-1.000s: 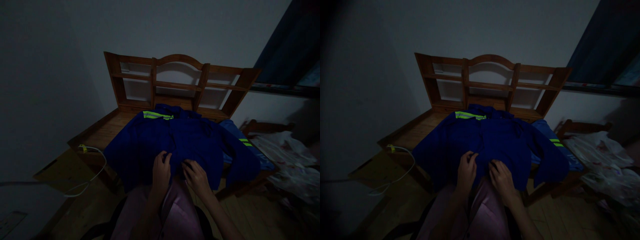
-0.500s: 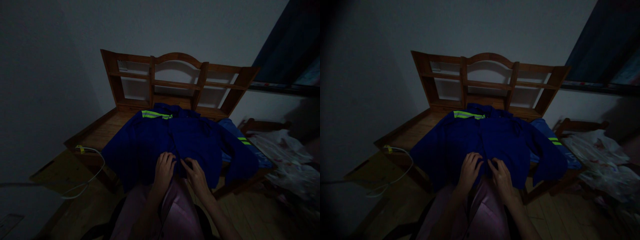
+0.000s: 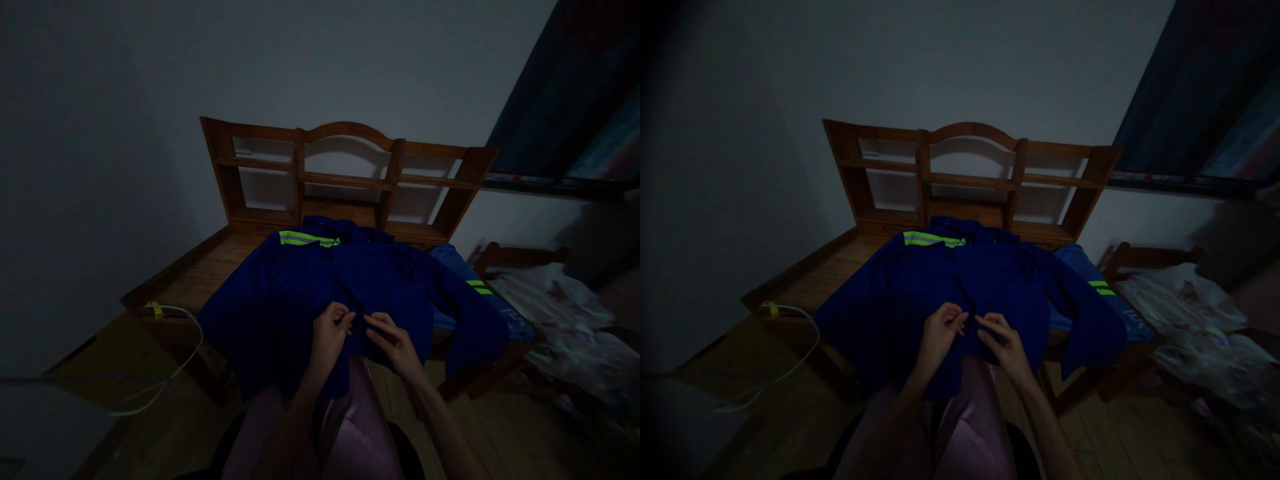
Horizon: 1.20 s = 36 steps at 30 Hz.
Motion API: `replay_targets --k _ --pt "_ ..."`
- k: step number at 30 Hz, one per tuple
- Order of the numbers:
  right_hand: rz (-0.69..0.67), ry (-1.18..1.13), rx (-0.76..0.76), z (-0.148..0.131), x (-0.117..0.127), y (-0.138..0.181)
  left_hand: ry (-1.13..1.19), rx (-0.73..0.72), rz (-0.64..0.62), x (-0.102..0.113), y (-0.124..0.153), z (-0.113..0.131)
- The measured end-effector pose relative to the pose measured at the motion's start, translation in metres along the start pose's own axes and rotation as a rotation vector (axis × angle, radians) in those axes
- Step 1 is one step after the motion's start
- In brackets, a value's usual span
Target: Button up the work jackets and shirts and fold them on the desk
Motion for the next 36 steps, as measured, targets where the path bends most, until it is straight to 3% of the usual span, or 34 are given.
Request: replay_targets --k 6,14,21,25,29,33,36 --pt "-0.034 -0.146 -0.052 0.017 0.007 -0.002 0.223 -0.089 -0.112 -0.024 -0.016 -0.01" --pt "0.054 0.23 0.082 -0.015 0.005 -0.002 0.359 -0.106 -0.172 -0.029 -0.011 -0.028" --pt "0.142 0.423 0.154 -0.032 0.003 -0.005 0.325 -0.076 -0.181 -0.028 -0.009 -0.025" --pt "0.151 0.446 0.117 -0.038 0.003 -0.01 0.147 -0.094 -0.156 -0.022 -0.004 -0.01" --pt "0.104 0.416 0.03 -0.031 0.006 -0.018 -0.045 -0.124 -0.136 -0.015 0.003 0.006" --pt "-0.002 0.379 -0.045 -0.02 0.004 -0.023 -0.035 -0.115 -0.069 -0.009 0.014 0.013" --pt "-0.026 0.431 -0.012 -0.024 -0.001 -0.021 0.011 -0.066 -0.008 -0.007 0.023 0.015"
Point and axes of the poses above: each hand's wrist, its own y-axis away from the middle knuckle, its own x-axis out of the back of the hand, z = x × y, the point moved 8 cm from there along -y, towards the middle knuckle, and after that the axes turned 12 degrees about -z, right-handed, at the moved point
